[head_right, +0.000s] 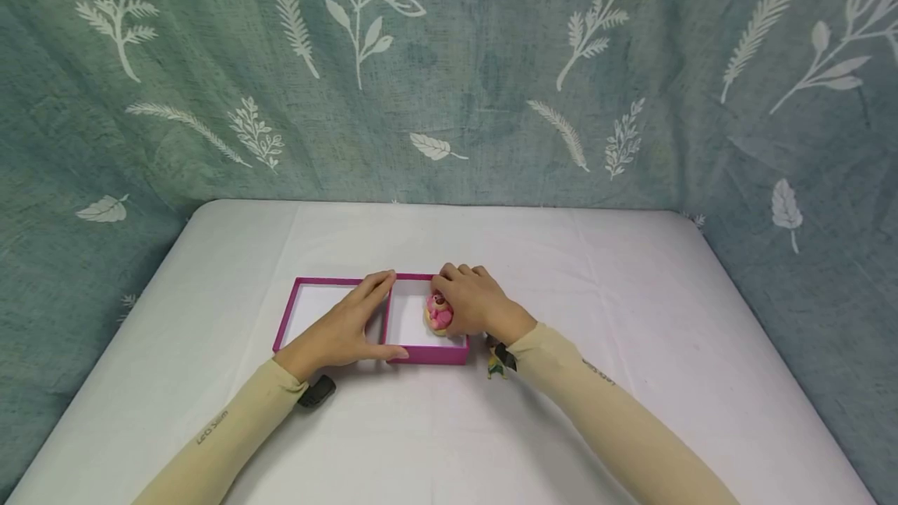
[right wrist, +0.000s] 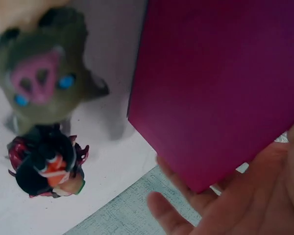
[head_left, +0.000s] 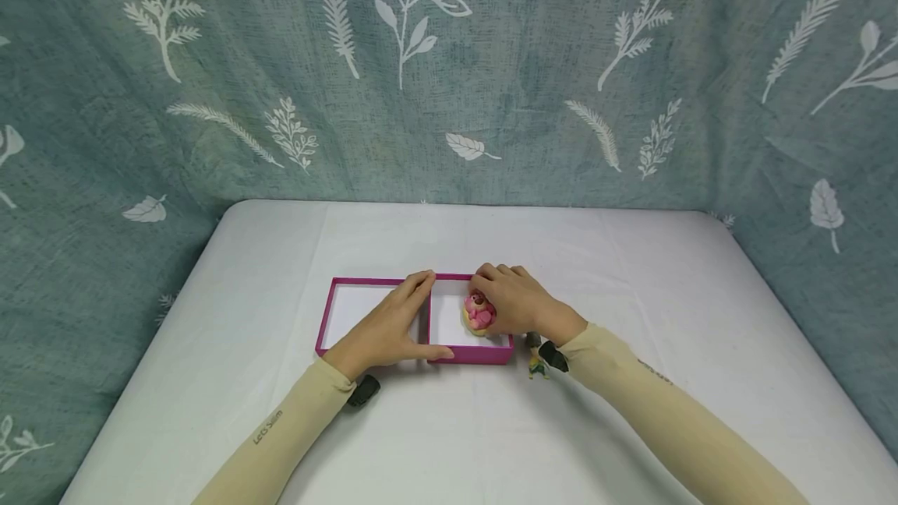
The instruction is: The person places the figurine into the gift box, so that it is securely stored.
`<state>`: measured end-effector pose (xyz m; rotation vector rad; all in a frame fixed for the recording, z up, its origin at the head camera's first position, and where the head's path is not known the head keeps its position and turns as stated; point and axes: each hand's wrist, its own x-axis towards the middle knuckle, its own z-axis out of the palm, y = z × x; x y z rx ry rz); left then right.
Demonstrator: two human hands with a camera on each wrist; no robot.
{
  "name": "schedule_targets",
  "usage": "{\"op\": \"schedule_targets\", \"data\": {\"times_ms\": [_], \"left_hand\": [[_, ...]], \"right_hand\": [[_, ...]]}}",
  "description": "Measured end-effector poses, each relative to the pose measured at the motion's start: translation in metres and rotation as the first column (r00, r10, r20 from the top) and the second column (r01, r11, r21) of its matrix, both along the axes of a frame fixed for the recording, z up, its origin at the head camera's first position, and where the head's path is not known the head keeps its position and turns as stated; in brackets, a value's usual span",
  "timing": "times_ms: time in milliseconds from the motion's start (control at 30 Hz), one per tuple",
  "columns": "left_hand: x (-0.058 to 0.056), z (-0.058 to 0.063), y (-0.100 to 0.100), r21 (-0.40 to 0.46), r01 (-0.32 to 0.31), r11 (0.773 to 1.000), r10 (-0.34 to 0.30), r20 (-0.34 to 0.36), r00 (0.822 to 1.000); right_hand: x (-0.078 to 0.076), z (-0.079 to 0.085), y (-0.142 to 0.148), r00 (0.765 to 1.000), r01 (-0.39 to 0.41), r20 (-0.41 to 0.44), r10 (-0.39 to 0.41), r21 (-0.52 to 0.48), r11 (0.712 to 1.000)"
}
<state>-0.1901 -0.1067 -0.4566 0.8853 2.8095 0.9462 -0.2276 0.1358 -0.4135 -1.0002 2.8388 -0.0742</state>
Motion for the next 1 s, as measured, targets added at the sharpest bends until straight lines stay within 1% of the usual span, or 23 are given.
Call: {"op": "schedule_targets", "data": {"times_ms": [67, 133, 200, 300, 367, 467, 533, 633, 833, 900, 1000], "left_hand": [[0.000, -0.001, 0.000, -0.004, 0.002, 1.000, -0.002, 0.001, 1.000], [0.001, -0.001, 0.001, -0.005, 0.004, 1.000, -0.005, -0.003, 1.000], [0.001, 0.000, 0.001, -0.004, 0.006, 1.000, -0.006, -0.013, 1.000], [0.000, 0.000, 0.001, -0.001, 0.005, 1.000, -0.005, -0.028, 1.000], [-0.001, 0.001, 0.000, -0.006, 0.002, 1.000, -0.003, -0.029, 1.000], [-0.001, 0.000, 0.000, -0.011, 0.003, 1.000, -0.003, -0.022, 1.000], [-0.001, 0.000, 0.000, -0.011, 0.003, 1.000, -0.003, -0.014, 1.000], [-0.001, 0.000, 0.001, -0.004, 0.006, 1.000, -0.006, -0.012, 1.000], [-0.001, 0.000, 0.000, -0.013, 0.003, 1.000, -0.003, -0.011, 1.000], [-0.001, -0.001, 0.000, -0.013, 0.004, 1.000, -0.005, -0.015, 1.000], [-0.001, -0.001, 0.001, -0.015, 0.006, 1.000, -0.006, -0.020, 1.000]], "right_hand": [[0.002, 0.001, 0.002, 1.000, -0.012, -0.021, 0.012, -0.014, 1.000], [0.005, 0.003, 0.006, 0.998, -0.033, -0.056, 0.030, -0.048, 0.998], [0.009, 0.006, 0.010, 0.994, -0.052, -0.101, 0.042, -0.098, 0.994], [0.017, 0.013, 0.021, 0.988, -0.063, -0.150, 0.036, -0.179, 0.982], [0.022, 0.017, 0.030, 0.985, -0.054, -0.173, 0.016, -0.218, 0.974], [0.030, 0.023, 0.048, 0.980, -0.020, -0.197, -0.033, -0.259, 0.966], [0.035, 0.026, 0.062, 0.973, -0.002, -0.224, -0.063, -0.281, 0.960], [0.041, 0.028, 0.081, 0.962, 0.001, -0.257, -0.087, -0.318, 0.948], [0.054, 0.025, 0.115, 0.956, -0.039, -0.282, -0.084, -0.406, 0.913], [0.059, 0.022, 0.124, 0.954, -0.023, -0.279, -0.105, -0.420, 0.907], [0.067, 0.018, 0.140, 0.957, 0.029, -0.250, -0.145, -0.415, 0.909]]}}
